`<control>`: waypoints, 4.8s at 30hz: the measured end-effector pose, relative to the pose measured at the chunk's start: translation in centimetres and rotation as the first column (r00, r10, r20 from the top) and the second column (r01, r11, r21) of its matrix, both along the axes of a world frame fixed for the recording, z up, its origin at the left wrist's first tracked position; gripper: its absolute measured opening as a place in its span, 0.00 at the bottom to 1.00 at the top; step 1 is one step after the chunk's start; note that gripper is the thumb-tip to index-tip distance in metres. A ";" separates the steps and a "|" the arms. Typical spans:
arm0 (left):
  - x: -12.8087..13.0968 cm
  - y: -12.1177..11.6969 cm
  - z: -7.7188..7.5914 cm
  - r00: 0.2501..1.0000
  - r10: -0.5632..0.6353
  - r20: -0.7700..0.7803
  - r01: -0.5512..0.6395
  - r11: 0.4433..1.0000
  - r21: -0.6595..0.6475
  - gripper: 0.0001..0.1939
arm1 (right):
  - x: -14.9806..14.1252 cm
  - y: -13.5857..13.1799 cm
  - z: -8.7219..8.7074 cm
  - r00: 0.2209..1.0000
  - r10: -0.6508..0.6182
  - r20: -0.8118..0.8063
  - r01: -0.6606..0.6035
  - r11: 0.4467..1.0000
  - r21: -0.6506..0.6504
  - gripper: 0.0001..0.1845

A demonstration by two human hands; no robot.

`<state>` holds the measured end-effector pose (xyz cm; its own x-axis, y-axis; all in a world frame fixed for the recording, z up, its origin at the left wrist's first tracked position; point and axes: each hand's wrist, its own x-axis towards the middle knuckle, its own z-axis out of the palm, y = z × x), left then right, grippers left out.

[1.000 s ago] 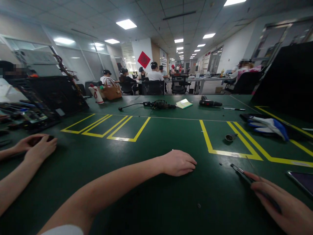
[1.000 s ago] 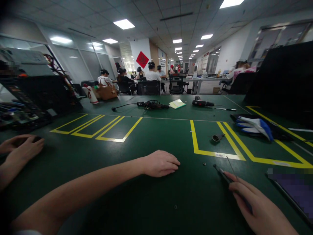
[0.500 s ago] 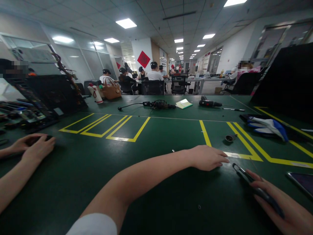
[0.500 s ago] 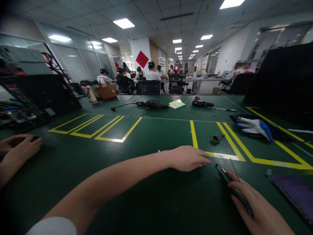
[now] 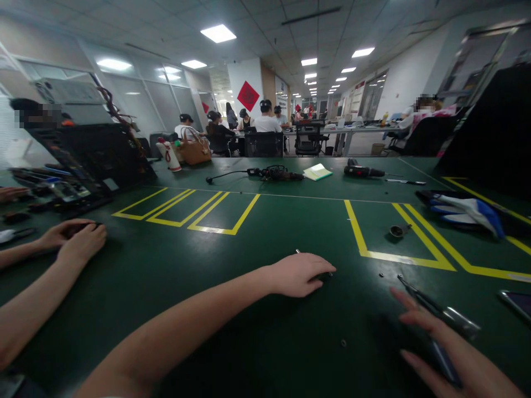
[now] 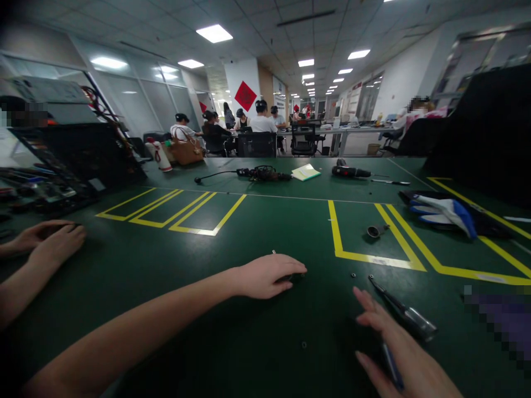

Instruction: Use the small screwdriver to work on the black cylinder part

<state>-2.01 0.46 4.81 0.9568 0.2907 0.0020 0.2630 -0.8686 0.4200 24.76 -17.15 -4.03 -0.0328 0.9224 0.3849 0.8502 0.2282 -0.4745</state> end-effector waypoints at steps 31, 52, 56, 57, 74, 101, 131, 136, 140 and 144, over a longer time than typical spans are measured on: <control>-0.8 -2.9 -1.8 0.240 0.968 0.076 -0.123 0.108 -0.987 0.28 | -8.1 6.4 8.0 0.737 0.013 -0.676 -0.195 0.961 -0.195 0.19; -1.3 -4.7 -1.7 0.358 0.925 0.125 -0.132 0.183 -0.974 0.25 | -8.2 6.9 8.2 0.866 -0.004 -0.501 -0.190 0.922 -0.337 0.23; -1.3 -4.8 -1.8 0.340 0.933 0.116 -0.126 0.167 -0.978 0.26 | -8.5 6.6 8.1 0.864 -0.005 -0.503 -0.183 0.928 -0.325 0.24; -1.2 -4.8 -1.8 0.337 0.935 0.113 -0.124 0.163 -0.979 0.26 | -8.6 6.6 7.9 0.852 -0.014 -0.523 -0.179 0.932 -0.316 0.24; -0.7 -6.3 -1.4 0.402 0.904 0.142 -0.090 0.193 -0.977 0.22 | -9.3 4.2 6.9 0.861 0.287 -0.420 -0.325 0.946 -0.021 0.10; -0.3 -6.7 -0.8 0.340 0.934 0.106 -0.200 0.182 -0.963 0.16 | -9.7 3.5 7.2 0.894 0.417 -0.166 -0.415 0.909 0.050 0.16; -0.8 -6.3 -0.8 0.289 0.955 0.062 -0.188 0.120 -0.975 0.16 | -9.7 5.6 8.2 0.826 -0.081 -0.558 -0.168 0.910 -0.380 0.23; -0.9 -6.1 -0.9 0.299 0.951 0.077 -0.172 0.133 -0.976 0.17 | -10.1 5.8 7.4 0.394 -0.258 -0.882 -0.323 0.860 -0.396 0.16; -0.8 -6.3 -0.5 0.295 0.952 0.083 -0.215 0.151 -0.965 0.16 | -9.9 5.5 7.1 0.222 -0.163 -0.961 -0.345 0.909 -0.234 0.13; -0.7 -6.5 -0.4 0.328 0.937 0.120 -0.258 0.211 -0.943 0.15 | -9.5 4.6 7.1 0.560 0.074 -0.825 -0.266 0.959 -0.094 0.11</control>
<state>-2.68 -6.06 4.41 0.2366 0.9585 -0.1589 -0.0716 0.1803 0.9810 15.29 -12.55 3.10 0.0381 0.9873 0.1542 0.0432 0.1526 -0.9873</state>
